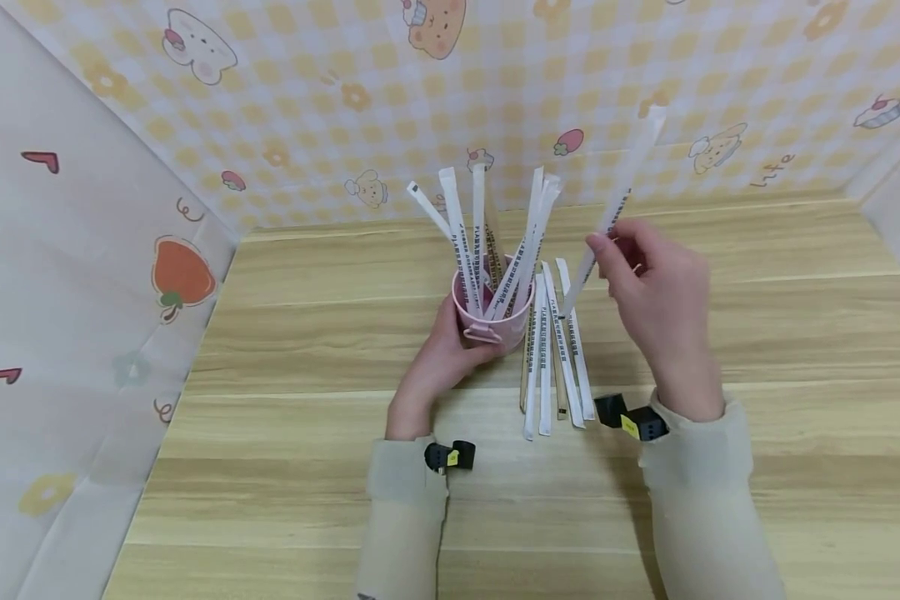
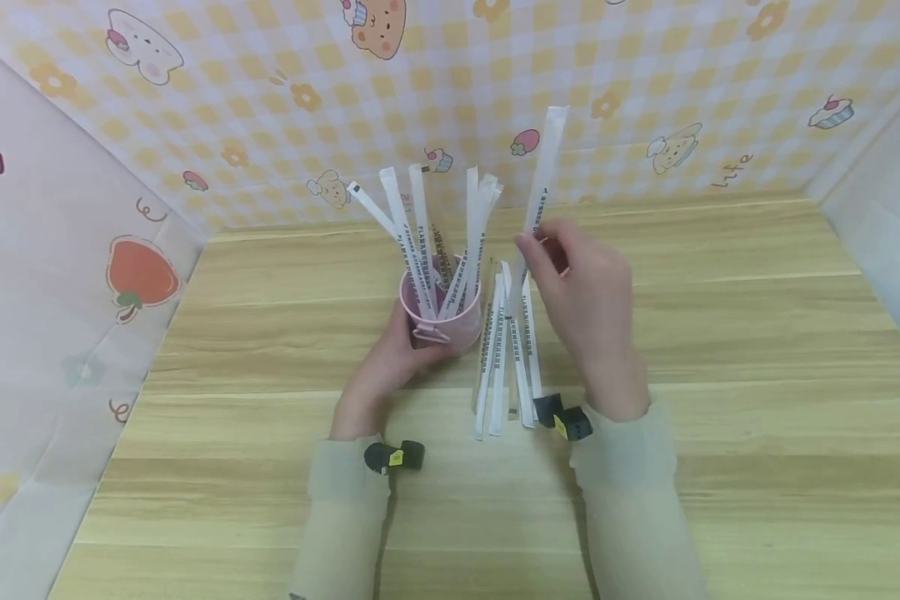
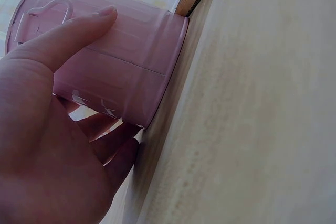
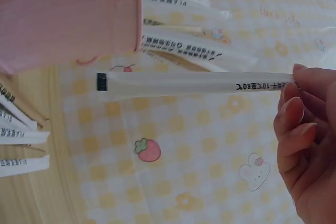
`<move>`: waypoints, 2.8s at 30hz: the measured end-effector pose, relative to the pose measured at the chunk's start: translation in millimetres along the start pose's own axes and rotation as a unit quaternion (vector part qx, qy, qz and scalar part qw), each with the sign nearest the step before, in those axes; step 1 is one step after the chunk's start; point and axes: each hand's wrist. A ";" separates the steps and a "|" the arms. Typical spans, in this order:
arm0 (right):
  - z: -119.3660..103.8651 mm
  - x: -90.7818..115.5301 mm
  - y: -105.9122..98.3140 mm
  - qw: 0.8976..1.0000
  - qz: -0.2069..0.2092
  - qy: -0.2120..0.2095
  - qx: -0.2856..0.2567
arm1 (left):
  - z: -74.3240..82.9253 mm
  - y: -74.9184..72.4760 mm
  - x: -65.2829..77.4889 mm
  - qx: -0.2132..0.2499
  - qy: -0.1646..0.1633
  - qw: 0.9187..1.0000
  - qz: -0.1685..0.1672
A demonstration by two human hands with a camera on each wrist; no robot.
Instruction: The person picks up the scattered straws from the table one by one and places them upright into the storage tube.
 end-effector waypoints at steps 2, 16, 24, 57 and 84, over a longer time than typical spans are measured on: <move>-5.5 -0.5 -0.5 1.000 0.019 -0.012 -0.021 | -0.3 0.1 -0.2 0.002 0.000 1.000 0.000; -22.7 -1.1 3.5 0.991 0.063 -0.071 -0.096 | -0.2 -0.2 -0.3 0.003 0.002 1.000 -0.001; -16.8 1.5 15.6 0.997 -0.012 -0.071 -0.028 | -0.5 0.1 -0.8 0.009 0.010 1.000 -0.003; 8.6 11.9 48.1 0.977 -0.179 0.046 0.104 | -1.4 -0.7 -1.4 0.019 0.013 1.000 -0.003; 48.3 6.5 24.4 0.939 -0.237 0.226 0.107 | -30.6 10.9 -11.8 -0.003 -0.004 1.000 0.011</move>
Point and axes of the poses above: each hand's wrist, its own x-axis away from the middle knuckle, its own y-axis out of the palm, z = x × y, and after that the axes turned 14 degrees about -x, right-handed
